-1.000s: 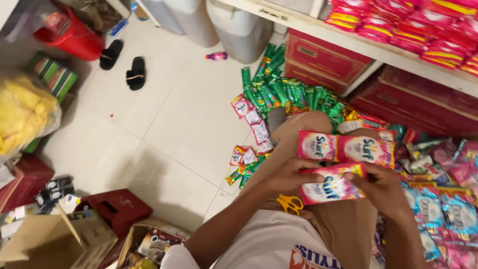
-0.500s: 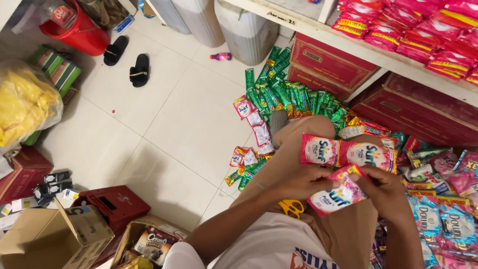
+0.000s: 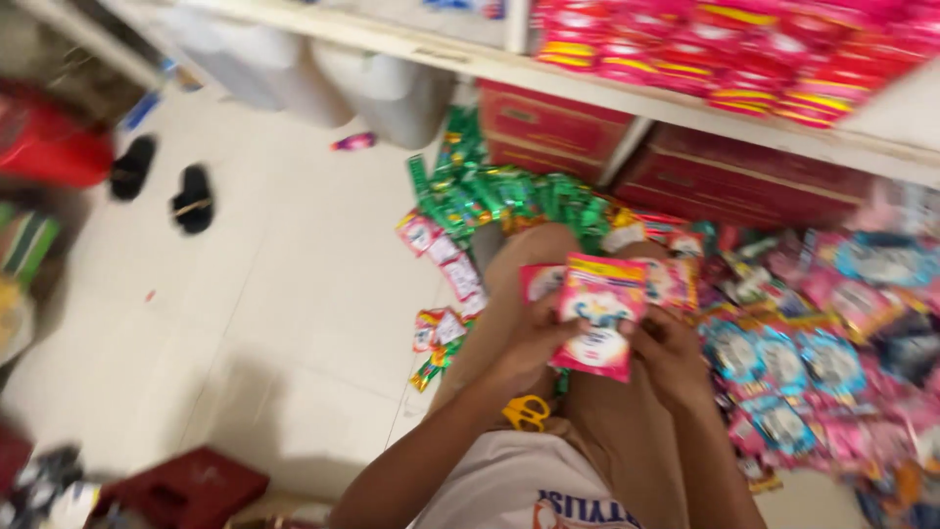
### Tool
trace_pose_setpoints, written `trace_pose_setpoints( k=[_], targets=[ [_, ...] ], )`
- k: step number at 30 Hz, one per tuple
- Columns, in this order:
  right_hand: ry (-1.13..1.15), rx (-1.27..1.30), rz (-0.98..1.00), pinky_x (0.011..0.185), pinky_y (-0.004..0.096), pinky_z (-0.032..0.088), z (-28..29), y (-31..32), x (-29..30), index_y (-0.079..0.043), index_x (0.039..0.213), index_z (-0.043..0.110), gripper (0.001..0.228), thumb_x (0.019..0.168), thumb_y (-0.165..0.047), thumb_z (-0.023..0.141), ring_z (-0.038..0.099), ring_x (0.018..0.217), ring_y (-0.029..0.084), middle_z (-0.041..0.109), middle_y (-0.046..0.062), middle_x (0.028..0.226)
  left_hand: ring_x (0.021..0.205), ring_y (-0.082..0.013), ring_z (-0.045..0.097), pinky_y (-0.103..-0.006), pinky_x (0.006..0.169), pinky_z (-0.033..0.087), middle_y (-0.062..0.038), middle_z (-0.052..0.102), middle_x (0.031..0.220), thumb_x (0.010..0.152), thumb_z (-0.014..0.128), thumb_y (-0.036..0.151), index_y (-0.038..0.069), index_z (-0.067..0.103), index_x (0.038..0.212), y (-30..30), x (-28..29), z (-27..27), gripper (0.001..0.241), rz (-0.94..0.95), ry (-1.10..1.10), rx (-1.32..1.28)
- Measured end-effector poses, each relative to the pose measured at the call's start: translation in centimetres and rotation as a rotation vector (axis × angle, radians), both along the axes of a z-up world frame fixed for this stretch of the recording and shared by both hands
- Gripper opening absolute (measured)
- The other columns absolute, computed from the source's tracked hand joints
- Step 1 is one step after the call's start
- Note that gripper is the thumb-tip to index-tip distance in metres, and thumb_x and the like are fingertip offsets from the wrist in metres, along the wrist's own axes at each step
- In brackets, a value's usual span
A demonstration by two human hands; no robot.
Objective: Cutting individual detergent sachets from a strip using scissors and placing them on a shelf.
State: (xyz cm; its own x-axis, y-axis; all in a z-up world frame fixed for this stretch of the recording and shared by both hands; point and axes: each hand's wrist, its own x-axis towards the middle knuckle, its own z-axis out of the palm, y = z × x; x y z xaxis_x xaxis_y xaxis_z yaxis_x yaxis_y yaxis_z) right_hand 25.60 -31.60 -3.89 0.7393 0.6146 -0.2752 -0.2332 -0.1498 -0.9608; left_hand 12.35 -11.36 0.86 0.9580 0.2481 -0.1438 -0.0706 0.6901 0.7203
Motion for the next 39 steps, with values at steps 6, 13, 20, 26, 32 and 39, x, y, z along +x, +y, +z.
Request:
trace_pose_setpoints(
  k=[6, 13, 20, 26, 32, 39],
  targets=[
    [0.142, 0.098, 0.007, 0.069, 0.024, 0.05, 9.2, 4.4, -1.9, -0.005, 0.102, 0.07, 0.014, 0.09, -0.012, 0.071, 0.062, 0.078, 0.005, 0.072, -0.004, 0.088, 0.102, -0.018, 0.071, -0.0352, 0.09, 0.06, -0.01, 0.072, 0.116, 0.095, 0.071, -0.001, -0.001, 0.058, 0.134, 0.7, 0.8, 0.6, 0.041, 0.045, 0.081, -0.027],
    [0.135, 0.152, -0.083, 0.061, 0.024, 0.042, 4.5, 3.2, -0.6, -0.002, 0.108, 0.068, 0.015, 0.1, -0.015, 0.07, 0.052, 0.072, 0.006, 0.062, -0.003, 0.084, 0.103, -0.0127, 0.068, -0.0307, 0.09, 0.058, -0.005, 0.07, 0.117, 0.092, 0.068, -0.003, 0.003, 0.056, 0.138, 1.9, 2.8, 0.0, 0.048, 0.105, 0.054, 0.113],
    [-0.332, -0.015, -0.284, 0.067, 0.026, 0.051, 3.9, 3.0, -0.8, -0.003, 0.113, 0.068, 0.019, 0.095, -0.008, 0.068, 0.061, 0.075, 0.01, 0.068, 0.002, 0.086, 0.111, -0.0151, 0.066, -0.0318, 0.096, 0.057, -0.007, 0.069, 0.123, 0.094, 0.066, -0.003, 0.001, 0.055, 0.14, 7.7, 11.9, 9.2, 0.047, 0.102, -0.018, 0.467],
    [-0.549, -0.155, -0.287, 0.075, 0.031, 0.059, 2.9, 3.5, -3.8, -0.003, 0.109, 0.069, 0.021, 0.088, -0.005, 0.07, 0.074, 0.085, 0.018, 0.074, 0.01, 0.096, 0.118, -0.0181, 0.063, -0.0325, 0.102, 0.053, -0.01, 0.064, 0.132, 0.091, 0.07, -0.006, -0.001, 0.045, 0.147, 11.9, 25.0, 19.3, 0.062, 0.168, -0.106, 0.727],
    [-0.512, -0.188, -0.277, 0.071, 0.031, 0.06, 2.5, 3.2, -3.1, -0.004, 0.111, 0.07, 0.024, 0.088, -0.009, 0.071, 0.076, 0.081, 0.022, 0.076, 0.012, 0.095, 0.107, -0.0244, 0.071, -0.0351, 0.096, 0.059, -0.016, 0.072, 0.118, 0.088, 0.065, -0.01, -0.006, 0.052, 0.137, 14.5, 38.5, 25.0, 0.051, 0.197, -0.301, 0.553],
    [-0.65, -0.17, -0.289, 0.07, 0.033, 0.059, 2.0, 3.2, -2.6, -0.003, 0.107, 0.071, 0.02, 0.087, -0.006, 0.07, 0.075, 0.081, 0.024, 0.074, 0.013, 0.096, 0.088, -0.0284, 0.075, -0.0448, 0.073, 0.065, -0.019, 0.072, 0.103, 0.086, 0.063, -0.008, 0.0, 0.056, 0.123, 15.1, 45.7, 28.5, 0.039, 0.173, -0.144, 0.39]
  ],
)
